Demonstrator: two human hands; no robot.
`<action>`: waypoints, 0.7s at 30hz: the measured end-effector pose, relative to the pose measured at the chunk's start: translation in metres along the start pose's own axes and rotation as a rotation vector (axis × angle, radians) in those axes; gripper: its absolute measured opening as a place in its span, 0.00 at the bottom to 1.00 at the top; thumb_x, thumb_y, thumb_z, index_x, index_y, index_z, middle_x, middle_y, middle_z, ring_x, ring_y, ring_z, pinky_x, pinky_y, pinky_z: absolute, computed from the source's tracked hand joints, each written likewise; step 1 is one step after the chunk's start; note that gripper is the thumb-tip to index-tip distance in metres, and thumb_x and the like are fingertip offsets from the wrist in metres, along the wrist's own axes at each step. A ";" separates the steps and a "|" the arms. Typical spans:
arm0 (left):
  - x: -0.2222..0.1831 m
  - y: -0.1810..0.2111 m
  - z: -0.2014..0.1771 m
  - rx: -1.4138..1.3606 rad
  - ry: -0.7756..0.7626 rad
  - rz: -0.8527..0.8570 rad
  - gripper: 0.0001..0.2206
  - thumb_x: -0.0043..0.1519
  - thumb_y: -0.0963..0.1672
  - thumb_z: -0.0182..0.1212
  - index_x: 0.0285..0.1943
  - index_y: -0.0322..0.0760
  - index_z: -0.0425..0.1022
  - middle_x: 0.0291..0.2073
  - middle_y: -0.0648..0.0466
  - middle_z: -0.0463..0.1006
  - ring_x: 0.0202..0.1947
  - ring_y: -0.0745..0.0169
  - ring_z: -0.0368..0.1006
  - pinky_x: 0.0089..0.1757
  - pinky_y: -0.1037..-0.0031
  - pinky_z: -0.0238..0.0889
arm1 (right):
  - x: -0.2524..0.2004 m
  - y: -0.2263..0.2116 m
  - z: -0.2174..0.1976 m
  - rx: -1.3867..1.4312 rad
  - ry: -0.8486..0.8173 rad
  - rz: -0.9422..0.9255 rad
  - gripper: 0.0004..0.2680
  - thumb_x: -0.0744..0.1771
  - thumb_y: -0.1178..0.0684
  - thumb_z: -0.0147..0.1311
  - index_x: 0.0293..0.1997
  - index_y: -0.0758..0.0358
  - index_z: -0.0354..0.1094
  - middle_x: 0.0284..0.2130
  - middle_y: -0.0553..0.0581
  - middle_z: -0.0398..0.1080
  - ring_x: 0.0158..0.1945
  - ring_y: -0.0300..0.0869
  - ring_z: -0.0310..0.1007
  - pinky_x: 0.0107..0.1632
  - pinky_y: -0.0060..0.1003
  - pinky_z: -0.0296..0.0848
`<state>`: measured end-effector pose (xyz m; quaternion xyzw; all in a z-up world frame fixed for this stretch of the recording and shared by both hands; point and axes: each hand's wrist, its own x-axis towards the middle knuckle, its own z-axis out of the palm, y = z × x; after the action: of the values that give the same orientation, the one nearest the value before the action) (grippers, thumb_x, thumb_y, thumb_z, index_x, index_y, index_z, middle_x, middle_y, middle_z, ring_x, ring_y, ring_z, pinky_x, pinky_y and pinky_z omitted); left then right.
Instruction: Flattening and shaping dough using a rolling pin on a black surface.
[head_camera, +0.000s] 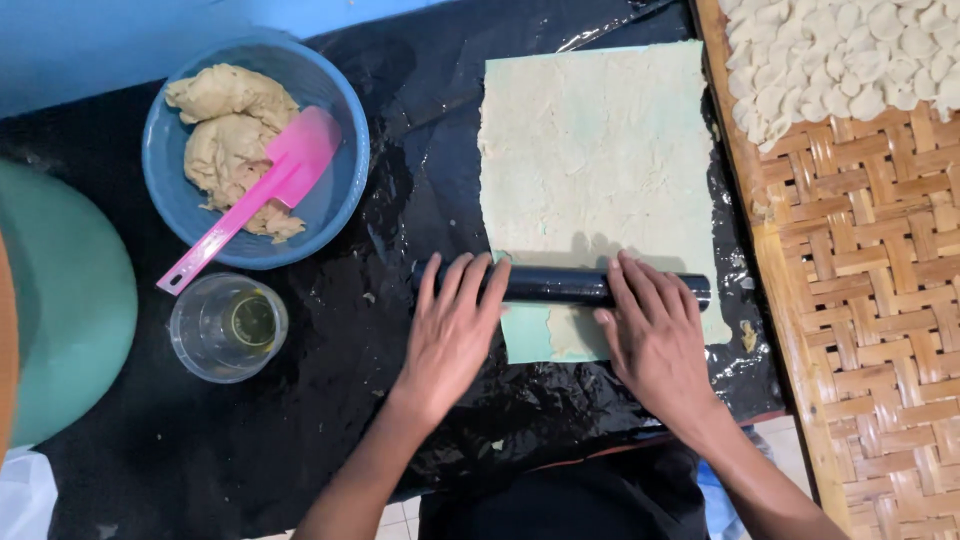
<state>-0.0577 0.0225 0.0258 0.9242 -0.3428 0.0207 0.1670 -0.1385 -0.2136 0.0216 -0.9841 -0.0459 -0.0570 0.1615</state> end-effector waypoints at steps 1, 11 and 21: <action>0.002 -0.002 0.002 0.001 0.006 0.001 0.23 0.60 0.45 0.63 0.65 0.31 0.69 0.56 0.43 0.72 0.60 0.45 0.66 0.62 0.48 0.53 | 0.002 -0.001 -0.002 -0.003 0.004 -0.003 0.20 0.70 0.49 0.49 0.69 0.70 0.60 0.65 0.67 0.65 0.68 0.56 0.63 0.70 0.52 0.58; 0.019 -0.003 0.035 0.077 -0.031 0.023 0.24 0.64 0.42 0.56 0.71 0.28 0.64 0.66 0.43 0.67 0.69 0.48 0.61 0.68 0.52 0.49 | 0.027 0.019 0.014 -0.120 0.005 0.026 0.21 0.69 0.47 0.51 0.70 0.64 0.61 0.66 0.66 0.63 0.65 0.58 0.62 0.67 0.55 0.58; 0.076 -0.016 0.042 -0.043 -0.103 -0.137 0.36 0.67 0.54 0.54 0.74 0.20 0.52 0.75 0.35 0.52 0.78 0.44 0.44 0.68 0.37 0.34 | 0.081 0.045 0.030 -0.109 -0.109 0.047 0.24 0.73 0.43 0.36 0.76 0.69 0.51 0.74 0.71 0.50 0.77 0.64 0.46 0.74 0.61 0.44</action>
<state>0.0078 -0.0277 -0.0073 0.9415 -0.2873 -0.0457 0.1700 -0.0501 -0.2406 -0.0109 -0.9939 -0.0283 -0.0020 0.1062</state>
